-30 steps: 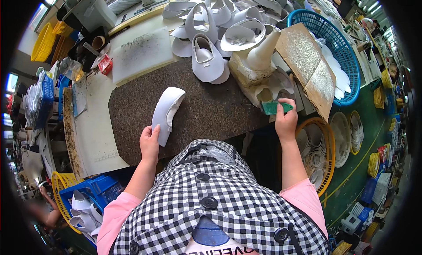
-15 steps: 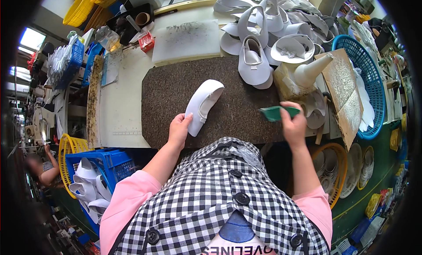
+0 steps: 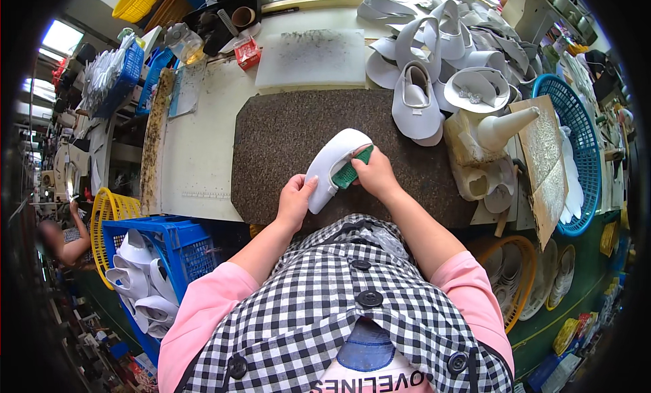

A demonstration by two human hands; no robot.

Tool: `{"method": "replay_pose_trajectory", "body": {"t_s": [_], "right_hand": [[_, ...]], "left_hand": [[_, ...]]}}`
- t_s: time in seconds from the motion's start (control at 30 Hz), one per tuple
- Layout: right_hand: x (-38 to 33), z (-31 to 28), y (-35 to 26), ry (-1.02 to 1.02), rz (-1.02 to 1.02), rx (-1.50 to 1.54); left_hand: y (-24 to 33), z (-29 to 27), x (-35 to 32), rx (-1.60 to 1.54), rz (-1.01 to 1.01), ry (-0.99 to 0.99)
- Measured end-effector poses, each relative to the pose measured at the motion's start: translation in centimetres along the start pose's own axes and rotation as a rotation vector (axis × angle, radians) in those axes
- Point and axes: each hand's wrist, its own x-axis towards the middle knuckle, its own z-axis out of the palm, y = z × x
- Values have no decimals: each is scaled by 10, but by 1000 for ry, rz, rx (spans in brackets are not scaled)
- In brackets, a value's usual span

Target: The person applies adhesive to the edges of white shoe uppers using a small brush.

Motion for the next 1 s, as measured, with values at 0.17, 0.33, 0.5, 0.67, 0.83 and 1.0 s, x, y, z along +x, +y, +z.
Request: {"method": "replay_pose_trajectory", "body": {"t_s": [0.17,0.33,0.5,0.67,0.83,1.0], "right_hand": [[-23,-56,-22,-31,245,478],[-47,-87,2,-77,280,638],[-60,-90,-2,-61,187,756],[-48,-88,-53,-28,-78,885],[-17,-44,-89,-122,-215,602],[-6,-4,-65,-63,-251,278]], "left_hand": [[46,-2,-1,22,287,24],[46,-7,4,689,831,-13],[31,-11,-26,1033,879,37],[28,-26,-29,664,684,161],[22,-4,11,195,185,227],[-11,-8,23,-97,-77,82]]}}
